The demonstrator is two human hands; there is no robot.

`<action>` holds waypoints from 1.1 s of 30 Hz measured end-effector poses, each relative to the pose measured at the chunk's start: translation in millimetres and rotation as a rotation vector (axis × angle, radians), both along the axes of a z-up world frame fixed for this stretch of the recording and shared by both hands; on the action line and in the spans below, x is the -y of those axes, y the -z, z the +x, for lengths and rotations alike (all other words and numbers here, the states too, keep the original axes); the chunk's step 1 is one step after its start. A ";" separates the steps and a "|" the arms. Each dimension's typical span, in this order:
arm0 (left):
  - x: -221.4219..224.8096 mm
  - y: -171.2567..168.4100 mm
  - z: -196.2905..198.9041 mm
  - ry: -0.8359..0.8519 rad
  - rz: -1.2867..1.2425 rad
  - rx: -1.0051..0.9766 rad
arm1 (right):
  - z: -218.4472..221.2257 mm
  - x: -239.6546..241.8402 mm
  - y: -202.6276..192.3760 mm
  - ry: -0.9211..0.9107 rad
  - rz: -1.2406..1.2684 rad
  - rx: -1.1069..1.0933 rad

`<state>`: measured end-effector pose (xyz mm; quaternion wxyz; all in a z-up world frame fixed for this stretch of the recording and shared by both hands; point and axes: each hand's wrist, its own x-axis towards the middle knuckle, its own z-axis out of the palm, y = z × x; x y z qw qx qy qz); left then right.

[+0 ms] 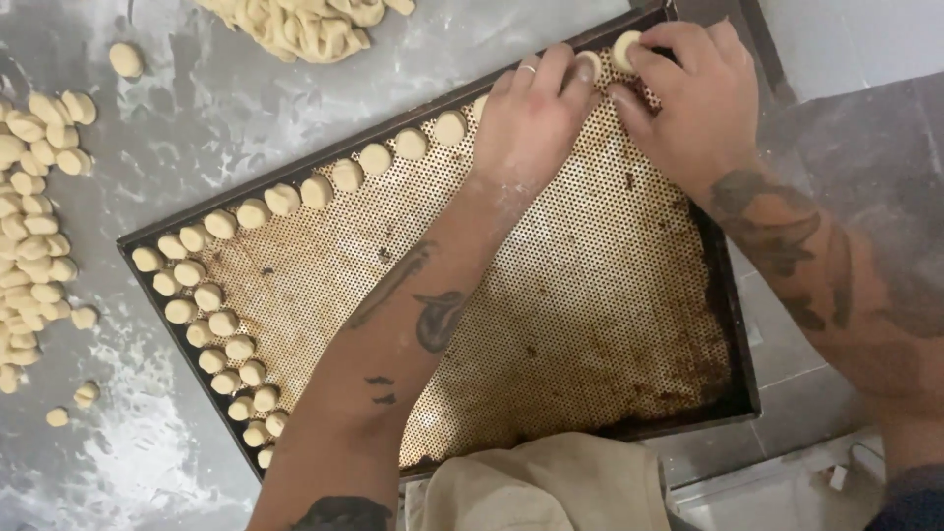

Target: The person is arranging small, pre-cut pieces of dough into neat rows on a perforated baking tray in a bakery.

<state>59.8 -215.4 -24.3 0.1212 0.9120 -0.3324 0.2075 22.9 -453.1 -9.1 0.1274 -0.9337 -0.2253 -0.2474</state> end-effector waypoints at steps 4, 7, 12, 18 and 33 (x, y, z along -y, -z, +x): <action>-34.1 -45.4 4.0 0.077 -0.120 -0.268 | 0.9 -17.1 -15.0 -0.001 0.067 -0.037; -57.3 -42.7 12.9 0.167 -0.035 -0.255 | 3.9 -38.6 -3.6 -0.031 0.076 -0.046; -42.2 -16.0 -4.7 0.005 -0.057 -0.158 | -4.2 -45.7 -8.2 -0.060 0.107 -0.048; -62.6 -25.4 -119.0 -0.032 -0.599 -0.591 | -86.6 -94.6 -57.1 -0.036 0.745 -0.722; -278.3 -101.0 -206.6 -0.019 -0.370 -0.540 | -194.0 -226.6 -71.3 0.198 0.960 -1.505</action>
